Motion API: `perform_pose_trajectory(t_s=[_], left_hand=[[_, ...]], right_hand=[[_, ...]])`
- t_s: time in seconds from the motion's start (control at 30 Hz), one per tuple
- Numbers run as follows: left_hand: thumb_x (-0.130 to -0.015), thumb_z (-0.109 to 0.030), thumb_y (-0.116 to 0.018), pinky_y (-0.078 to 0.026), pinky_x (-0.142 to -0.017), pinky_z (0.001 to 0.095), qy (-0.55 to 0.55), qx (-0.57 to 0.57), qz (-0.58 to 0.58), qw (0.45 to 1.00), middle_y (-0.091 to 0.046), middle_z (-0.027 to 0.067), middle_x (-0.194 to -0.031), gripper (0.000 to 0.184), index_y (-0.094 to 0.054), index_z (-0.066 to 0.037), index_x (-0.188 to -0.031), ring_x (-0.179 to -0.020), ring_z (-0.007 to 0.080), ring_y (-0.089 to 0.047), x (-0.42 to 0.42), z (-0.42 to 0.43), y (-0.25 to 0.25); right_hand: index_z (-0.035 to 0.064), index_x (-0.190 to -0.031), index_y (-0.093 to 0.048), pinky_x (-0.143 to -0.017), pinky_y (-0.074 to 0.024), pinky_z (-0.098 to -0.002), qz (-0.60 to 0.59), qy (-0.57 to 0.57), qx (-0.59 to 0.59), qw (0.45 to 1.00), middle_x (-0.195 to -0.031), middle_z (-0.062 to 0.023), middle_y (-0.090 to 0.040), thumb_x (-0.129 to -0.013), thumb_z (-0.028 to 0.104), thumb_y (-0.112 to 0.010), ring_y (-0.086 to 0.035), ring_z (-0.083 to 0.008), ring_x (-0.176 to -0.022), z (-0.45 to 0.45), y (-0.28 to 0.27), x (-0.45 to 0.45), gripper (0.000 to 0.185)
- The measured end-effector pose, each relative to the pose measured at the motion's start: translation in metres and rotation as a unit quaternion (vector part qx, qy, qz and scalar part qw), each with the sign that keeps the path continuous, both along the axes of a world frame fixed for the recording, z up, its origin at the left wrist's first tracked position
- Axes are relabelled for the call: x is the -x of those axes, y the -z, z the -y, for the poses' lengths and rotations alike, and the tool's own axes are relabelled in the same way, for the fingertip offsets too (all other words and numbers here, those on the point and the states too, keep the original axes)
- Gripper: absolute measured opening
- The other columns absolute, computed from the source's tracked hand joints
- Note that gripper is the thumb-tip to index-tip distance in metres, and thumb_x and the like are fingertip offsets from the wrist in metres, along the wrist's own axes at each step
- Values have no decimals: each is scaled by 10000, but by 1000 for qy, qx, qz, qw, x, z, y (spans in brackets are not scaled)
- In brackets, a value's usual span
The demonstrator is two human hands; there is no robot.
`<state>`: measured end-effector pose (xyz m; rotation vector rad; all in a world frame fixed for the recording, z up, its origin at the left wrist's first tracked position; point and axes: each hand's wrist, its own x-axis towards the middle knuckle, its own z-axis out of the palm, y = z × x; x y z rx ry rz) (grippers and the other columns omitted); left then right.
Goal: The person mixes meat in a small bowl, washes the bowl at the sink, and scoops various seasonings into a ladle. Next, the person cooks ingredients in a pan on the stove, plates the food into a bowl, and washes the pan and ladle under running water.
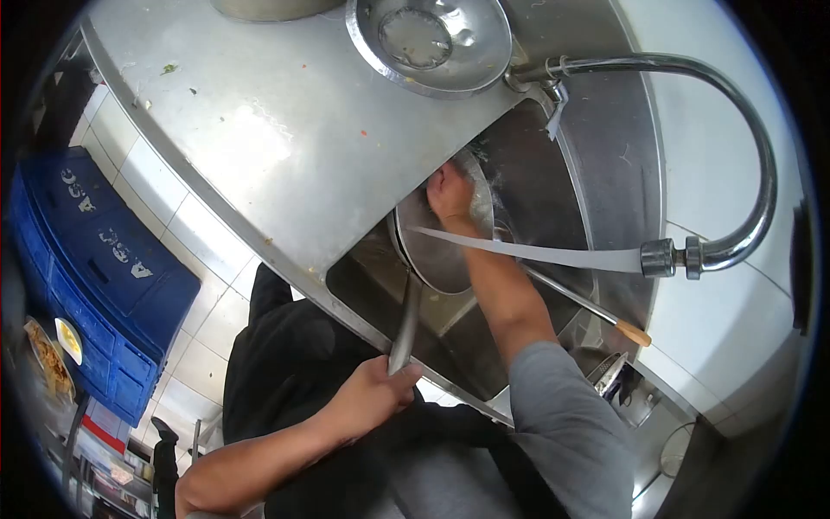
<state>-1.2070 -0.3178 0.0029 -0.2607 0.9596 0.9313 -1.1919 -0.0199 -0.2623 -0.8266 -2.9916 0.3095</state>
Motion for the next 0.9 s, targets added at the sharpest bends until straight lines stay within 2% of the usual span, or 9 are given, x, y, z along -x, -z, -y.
perform_pose_trajectory(t_s=[0.1,0.2,0.3,0.43,0.5,0.63,0.7,0.83,0.9], left_hand=[[-951,-456,-591,-441,-681,245,-3,-14,20,1000,-575,-5,-788,417,-587,-43,-904,-732,75,-526,6,-1,-1],[-965,-430,-577,-439,-680,247,13,-21,-6,1000,-565,-9,-778,387,-579,-48,-901,-731,75,-522,4,0,3],[-975,-408,-565,-431,-666,245,13,-17,9,1000,-556,-12,-763,367,-570,-53,-882,-711,74,-509,2,1,1],[-980,-394,-557,-412,-627,244,3,-41,34,999,-536,-16,-726,363,-542,-62,-833,-663,70,-479,0,1,3],[-989,-378,-544,-393,-578,254,5,-43,4,999,-519,-15,-679,364,-532,-56,-819,-613,71,-456,-3,1,3],[-999,-334,-525,-379,-541,260,-20,-18,0,1000,-507,-7,-634,339,-519,-42,-826,-579,70,-445,-2,0,2],[-998,-319,-525,-385,-518,264,-48,-33,5,998,-505,3,-635,332,-509,-34,-831,-557,79,-454,-10,3,5],[-989,-290,-537,-389,-418,289,5,-18,4,1000,-491,36,-631,322,-462,-8,-853,-464,110,-462,4,4,-12],[-981,-283,-544,-383,-388,297,18,-20,-32,999,-488,43,-631,318,-447,-6,-858,-437,118,-454,-2,10,-11]], right_hand=[[117,-795,-626,-622,-473,-526,-169,122,116,971,-680,-150,-641,-793,217,-566,-625,-412,-657,32,9,11,117],[122,-762,-636,-627,-468,-553,-110,13,-80,991,-675,-191,-633,-813,234,-569,-639,-411,-683,5,2,18,140],[119,-776,-635,-653,-458,-572,-18,33,-8,999,-653,-194,-622,-816,219,-570,-626,-422,-676,-12,1,19,126],[121,-812,-635,-656,-475,-567,-179,71,87,977,-668,-198,-636,-825,214,-538,-609,-453,-662,56,-11,14,135],[113,-823,-638,-656,-490,-559,-157,63,103,980,-672,-205,-636,-825,202,-532,-614,-454,-660,44,-5,5,139],[109,-825,-641,-574,-516,-495,-64,-58,-72,994,-616,-177,-633,-812,212,-568,-647,-390,-591,-18,-1,5,127],[107,-859,-640,-573,-522,-476,74,-120,-91,986,-624,-160,-645,-806,227,-588,-664,-357,-602,-36,-20,5,141],[58,-855,-635,-642,-541,-463,252,-74,-67,962,-746,-178,-680,-808,215,-589,-691,-342,-707,-42,-67,-60,170],[57,-872,-619,-704,-531,-487,240,-16,-51,969,-774,-185,-682,-809,213,-595,-688,-352,-757,-29,-104,-83,170]])
